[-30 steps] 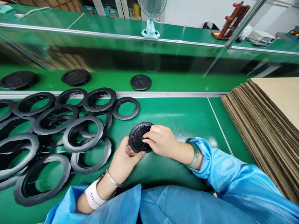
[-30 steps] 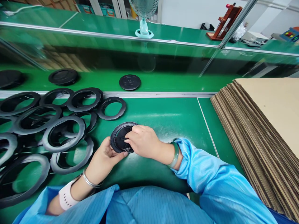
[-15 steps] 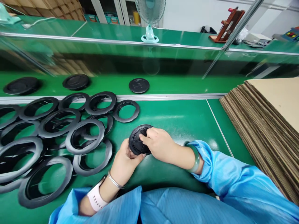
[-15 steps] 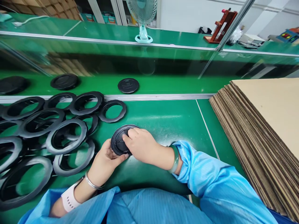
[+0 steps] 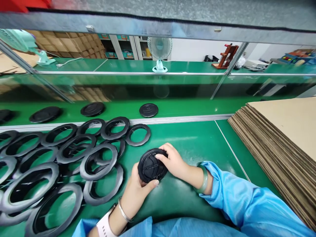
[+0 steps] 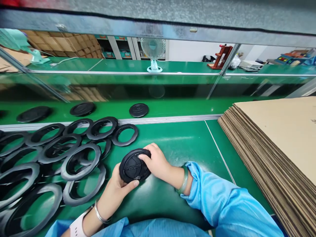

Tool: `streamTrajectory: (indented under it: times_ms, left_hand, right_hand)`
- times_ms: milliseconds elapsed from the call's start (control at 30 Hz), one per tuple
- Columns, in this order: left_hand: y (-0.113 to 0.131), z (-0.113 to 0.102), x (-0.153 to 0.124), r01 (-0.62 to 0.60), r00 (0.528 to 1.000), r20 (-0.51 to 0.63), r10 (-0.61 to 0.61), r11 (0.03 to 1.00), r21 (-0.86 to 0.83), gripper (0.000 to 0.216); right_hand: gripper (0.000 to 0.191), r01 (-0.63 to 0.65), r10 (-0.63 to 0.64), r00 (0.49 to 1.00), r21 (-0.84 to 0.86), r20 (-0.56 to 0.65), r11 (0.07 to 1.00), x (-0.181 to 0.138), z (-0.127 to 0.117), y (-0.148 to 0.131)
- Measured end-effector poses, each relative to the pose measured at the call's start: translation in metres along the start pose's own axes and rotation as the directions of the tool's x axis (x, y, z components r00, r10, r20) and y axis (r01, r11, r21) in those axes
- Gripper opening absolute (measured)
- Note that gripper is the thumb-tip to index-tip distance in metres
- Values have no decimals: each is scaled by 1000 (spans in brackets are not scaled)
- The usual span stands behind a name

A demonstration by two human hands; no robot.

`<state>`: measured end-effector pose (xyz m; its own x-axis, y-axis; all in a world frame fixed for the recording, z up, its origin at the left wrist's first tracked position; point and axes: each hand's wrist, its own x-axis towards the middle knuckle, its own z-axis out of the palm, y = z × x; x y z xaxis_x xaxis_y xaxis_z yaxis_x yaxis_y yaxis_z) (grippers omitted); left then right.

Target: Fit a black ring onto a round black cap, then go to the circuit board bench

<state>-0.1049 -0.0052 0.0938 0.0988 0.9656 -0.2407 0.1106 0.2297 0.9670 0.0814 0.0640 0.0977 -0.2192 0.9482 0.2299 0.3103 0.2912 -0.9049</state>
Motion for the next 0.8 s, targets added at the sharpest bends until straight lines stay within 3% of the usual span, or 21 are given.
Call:
streamTrajectory:
  times_ms: [167,233,300,367,467,600,700,800]
  left_hand:
    - [-3,-2,0,-13,1000,-10,13,1000,16,76]
    - [-1,-1,2,-18,1000,5,19,1000,-21,75]
    - [0,0,4,-27,999,23,29,998,-61,75]
    - [1,2,6,-26,999,42,30,995,-97,75]
    - [1,4,10,-29,998,42,35,991,-132,78]
    - [0,2,13,-31,996,81,40,993,-116,82]
    - [-3,2,12,-33,987,152,50,993,-113,81]
    - [-10,7,7,-55,983,170,74,992,-114,75]
  right_hand:
    - [20,-61,66,996,68,-65,996,1,3,3]
    - [20,-123,113,992,191,62,974,5,-3,3]
    - [33,-198,119,962,326,246,924,8,-9,2]
    - [41,-228,113,940,344,321,911,9,-12,-1]
    - [41,-184,135,964,209,228,961,9,-8,-9]
    - [38,-10,20,982,-55,185,998,29,-20,-14]
    - [22,56,-69,997,-283,-37,957,68,-65,2]
    - [38,8,-116,972,-462,-204,887,106,-119,34]
